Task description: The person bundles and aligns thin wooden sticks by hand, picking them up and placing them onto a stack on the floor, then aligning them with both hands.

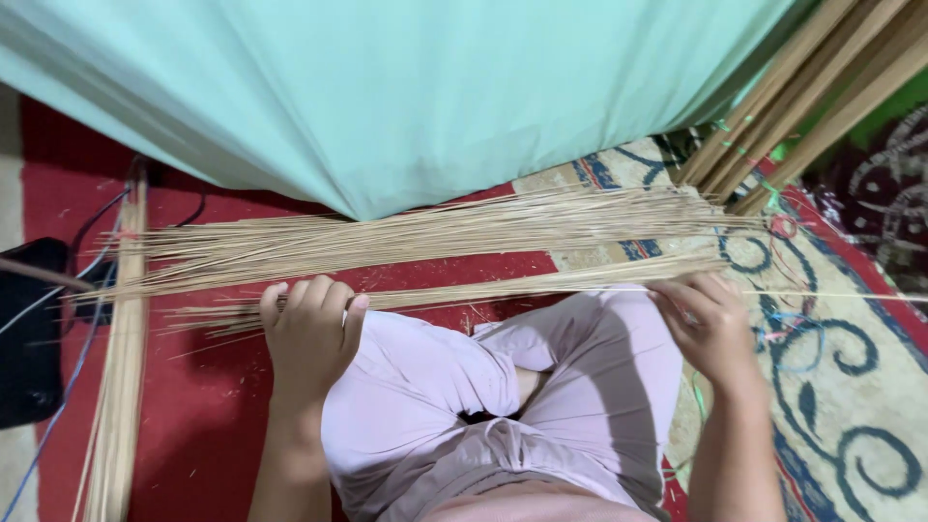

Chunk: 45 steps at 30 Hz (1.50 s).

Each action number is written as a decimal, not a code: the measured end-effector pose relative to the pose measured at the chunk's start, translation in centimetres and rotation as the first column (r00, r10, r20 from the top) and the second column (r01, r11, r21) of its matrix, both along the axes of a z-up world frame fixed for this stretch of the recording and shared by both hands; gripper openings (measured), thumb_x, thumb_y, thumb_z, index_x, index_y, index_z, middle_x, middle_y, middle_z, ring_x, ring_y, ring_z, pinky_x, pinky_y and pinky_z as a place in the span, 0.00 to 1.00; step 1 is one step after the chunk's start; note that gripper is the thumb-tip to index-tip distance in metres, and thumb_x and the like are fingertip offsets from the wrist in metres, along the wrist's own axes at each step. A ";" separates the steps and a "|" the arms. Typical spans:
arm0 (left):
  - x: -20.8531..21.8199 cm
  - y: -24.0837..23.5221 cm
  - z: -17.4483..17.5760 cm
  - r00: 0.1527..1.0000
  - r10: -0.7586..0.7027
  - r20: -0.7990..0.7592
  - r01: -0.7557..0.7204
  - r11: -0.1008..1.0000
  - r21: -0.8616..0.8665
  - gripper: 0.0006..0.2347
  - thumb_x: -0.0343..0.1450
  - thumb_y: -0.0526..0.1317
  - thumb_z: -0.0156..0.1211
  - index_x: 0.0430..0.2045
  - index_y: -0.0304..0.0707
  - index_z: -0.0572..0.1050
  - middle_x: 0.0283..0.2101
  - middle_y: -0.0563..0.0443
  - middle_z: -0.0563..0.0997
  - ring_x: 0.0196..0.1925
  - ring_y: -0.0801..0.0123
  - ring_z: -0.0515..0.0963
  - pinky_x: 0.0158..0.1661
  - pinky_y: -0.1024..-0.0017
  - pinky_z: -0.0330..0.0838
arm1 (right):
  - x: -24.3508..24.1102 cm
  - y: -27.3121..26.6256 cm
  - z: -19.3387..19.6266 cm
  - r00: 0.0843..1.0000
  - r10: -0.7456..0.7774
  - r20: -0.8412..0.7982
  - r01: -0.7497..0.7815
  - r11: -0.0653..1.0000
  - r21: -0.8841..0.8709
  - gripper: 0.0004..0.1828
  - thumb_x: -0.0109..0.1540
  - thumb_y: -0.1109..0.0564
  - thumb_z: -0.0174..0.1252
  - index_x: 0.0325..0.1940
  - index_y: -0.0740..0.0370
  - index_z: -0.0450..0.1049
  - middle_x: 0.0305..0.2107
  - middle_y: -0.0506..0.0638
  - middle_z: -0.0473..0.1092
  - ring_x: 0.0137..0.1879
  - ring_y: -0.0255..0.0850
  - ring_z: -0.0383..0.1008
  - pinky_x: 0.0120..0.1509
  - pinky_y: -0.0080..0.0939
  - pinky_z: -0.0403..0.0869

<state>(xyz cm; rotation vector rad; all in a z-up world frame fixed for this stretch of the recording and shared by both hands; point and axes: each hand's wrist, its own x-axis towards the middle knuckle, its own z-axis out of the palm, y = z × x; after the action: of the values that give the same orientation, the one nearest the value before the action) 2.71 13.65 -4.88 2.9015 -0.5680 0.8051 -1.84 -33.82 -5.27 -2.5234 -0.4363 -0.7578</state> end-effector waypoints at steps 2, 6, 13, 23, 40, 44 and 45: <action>1.1 -2.8 -1.8 0.998 -0.052 0.029 0.052 0.999 -0.001 0.14 0.78 0.57 0.43 0.30 0.54 0.71 0.29 0.59 0.72 0.38 0.69 0.78 0.61 0.60 0.56 | 1.2 2.4 -0.9 1.000 -0.023 -0.002 0.023 0.998 0.066 0.08 0.58 0.64 0.68 0.39 0.55 0.83 0.26 0.54 0.73 0.34 0.55 0.75 0.43 0.51 0.73; 1.9 -9.4 -5.7 0.895 -0.434 -0.108 0.416 0.897 -0.151 0.06 0.72 0.47 0.56 0.31 0.51 0.76 0.28 0.57 0.76 0.34 0.64 0.81 0.45 0.62 0.71 | 3.2 8.8 -2.1 0.964 0.226 -0.141 -0.211 0.970 0.117 0.10 0.58 0.67 0.61 0.42 0.62 0.80 0.31 0.60 0.75 0.41 0.60 0.76 0.48 0.57 0.73; 8.4 -5.5 -14.7 0.972 -0.168 -0.165 0.158 0.985 -0.069 0.06 0.69 0.48 0.55 0.21 0.58 0.73 0.19 0.58 0.74 0.27 0.64 0.81 0.35 0.64 0.74 | 10.6 3.9 -10.9 0.939 0.157 -0.307 -0.164 0.986 0.002 0.06 0.61 0.59 0.63 0.41 0.56 0.79 0.32 0.53 0.76 0.44 0.54 0.78 0.48 0.55 0.74; 16.4 -8.4 -22.2 0.442 -0.008 -0.897 -0.122 0.990 -0.069 0.19 0.74 0.63 0.51 0.50 0.58 0.76 0.52 0.54 0.82 0.59 0.58 0.80 0.55 0.52 0.75 | 19.6 -2.8 -29.2 0.742 -0.011 -0.670 -0.095 0.988 -0.122 0.09 0.61 0.48 0.64 0.42 0.50 0.82 0.36 0.54 0.76 0.46 0.56 0.79 0.51 0.55 0.78; 19.5 -9.6 -38.8 0.415 0.115 -0.902 0.210 0.953 0.218 0.19 0.65 0.45 0.72 0.51 0.51 0.77 0.57 0.49 0.76 0.63 0.53 0.71 0.50 0.51 0.77 | 21.8 0.3 -33.2 0.544 -0.224 -0.809 -0.447 0.738 -0.505 0.34 0.58 0.52 0.68 0.68 0.47 0.68 0.61 0.53 0.69 0.64 0.53 0.74 0.62 0.57 0.76; 19.4 -9.7 -35.9 0.391 0.139 -0.910 0.158 0.964 0.216 0.15 0.69 0.46 0.67 0.50 0.55 0.78 0.58 0.51 0.77 0.61 0.54 0.74 0.50 0.50 0.78 | 21.6 0.3 -32.5 0.621 -0.217 -0.753 -0.409 0.730 -0.548 0.35 0.55 0.49 0.71 0.66 0.46 0.70 0.61 0.49 0.70 0.64 0.49 0.74 0.64 0.55 0.75; 19.2 -10.0 -34.6 0.385 0.150 -0.911 0.149 0.964 0.222 0.15 0.70 0.45 0.65 0.51 0.55 0.78 0.59 0.51 0.76 0.61 0.53 0.76 0.51 0.51 0.77 | 21.2 0.9 -31.2 0.685 -0.158 -0.712 -0.360 0.775 -0.519 0.33 0.56 0.44 0.69 0.64 0.45 0.70 0.61 0.48 0.68 0.65 0.49 0.72 0.68 0.56 0.69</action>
<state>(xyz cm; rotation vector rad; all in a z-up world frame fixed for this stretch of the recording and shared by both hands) 21.95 3.67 -39.43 2.9025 -0.5189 -1.0455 19.40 -32.94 -36.51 -3.0731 -0.6058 0.6088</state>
